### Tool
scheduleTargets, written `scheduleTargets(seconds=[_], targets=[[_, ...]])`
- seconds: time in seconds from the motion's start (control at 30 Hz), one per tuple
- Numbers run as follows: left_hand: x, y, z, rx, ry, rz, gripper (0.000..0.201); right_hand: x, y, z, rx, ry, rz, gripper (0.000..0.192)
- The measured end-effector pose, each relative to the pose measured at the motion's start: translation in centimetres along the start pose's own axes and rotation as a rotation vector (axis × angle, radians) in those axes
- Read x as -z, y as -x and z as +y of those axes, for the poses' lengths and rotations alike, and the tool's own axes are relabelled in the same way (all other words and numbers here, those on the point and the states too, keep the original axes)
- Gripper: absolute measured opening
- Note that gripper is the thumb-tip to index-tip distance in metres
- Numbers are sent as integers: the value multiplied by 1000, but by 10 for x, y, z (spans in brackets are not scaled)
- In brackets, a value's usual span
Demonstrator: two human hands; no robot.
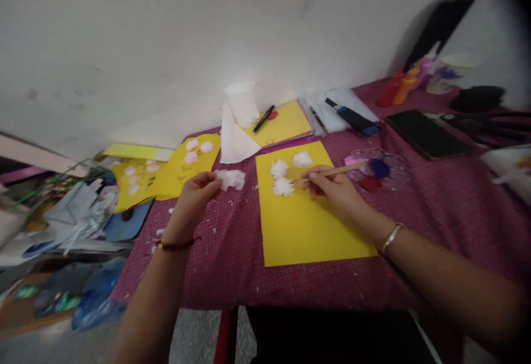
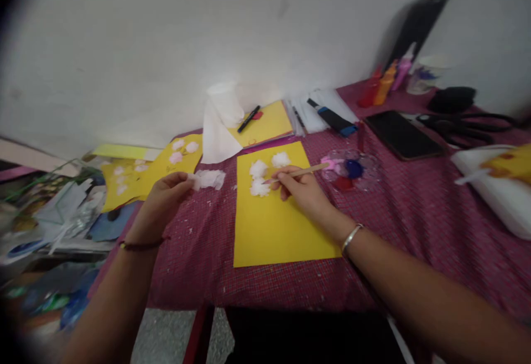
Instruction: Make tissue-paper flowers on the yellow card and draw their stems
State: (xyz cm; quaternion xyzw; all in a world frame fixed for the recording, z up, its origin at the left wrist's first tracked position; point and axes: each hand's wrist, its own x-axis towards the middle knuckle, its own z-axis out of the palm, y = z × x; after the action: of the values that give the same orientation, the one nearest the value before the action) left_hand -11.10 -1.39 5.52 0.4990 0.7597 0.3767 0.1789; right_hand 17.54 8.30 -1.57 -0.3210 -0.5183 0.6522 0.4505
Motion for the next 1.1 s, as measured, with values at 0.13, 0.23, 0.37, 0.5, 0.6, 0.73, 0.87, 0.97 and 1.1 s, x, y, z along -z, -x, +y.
scheduleTargets(seconds=[0.13, 0.23, 0.37, 0.5, 0.6, 0.73, 0.87, 0.97, 1.1], targets=[[-58, 13, 36, -2, 332, -202, 17, -4, 9, -13, 62, -33, -87, 18], [-94, 14, 47, 30, 458, -267, 18, -6, 11, -15, 117, -15, -136, 17], [-114, 16, 42, 108, 529, -292, 17, -8, 9, -10, 148, 12, -179, 10], [-115, 19, 34, 164, 565, -278, 20, -9, 8, -7, 132, 60, -206, 9], [-115, 20, 33, 190, 586, -276, 21, -9, 8, -5, 125, 85, -221, 10], [-116, 22, 36, 211, 628, -286, 20, -10, 7, 0, 116, 115, -213, 10], [-113, 22, 37, 248, 693, -316, 20, -11, 6, 2, 140, 90, -204, 10], [-110, 19, 35, 382, 910, -409, 20, -11, 8, -2, 135, 62, -186, 8], [-109, 20, 33, 465, 1075, -487, 11, -13, 13, -10, 110, -3, -187, 9]])
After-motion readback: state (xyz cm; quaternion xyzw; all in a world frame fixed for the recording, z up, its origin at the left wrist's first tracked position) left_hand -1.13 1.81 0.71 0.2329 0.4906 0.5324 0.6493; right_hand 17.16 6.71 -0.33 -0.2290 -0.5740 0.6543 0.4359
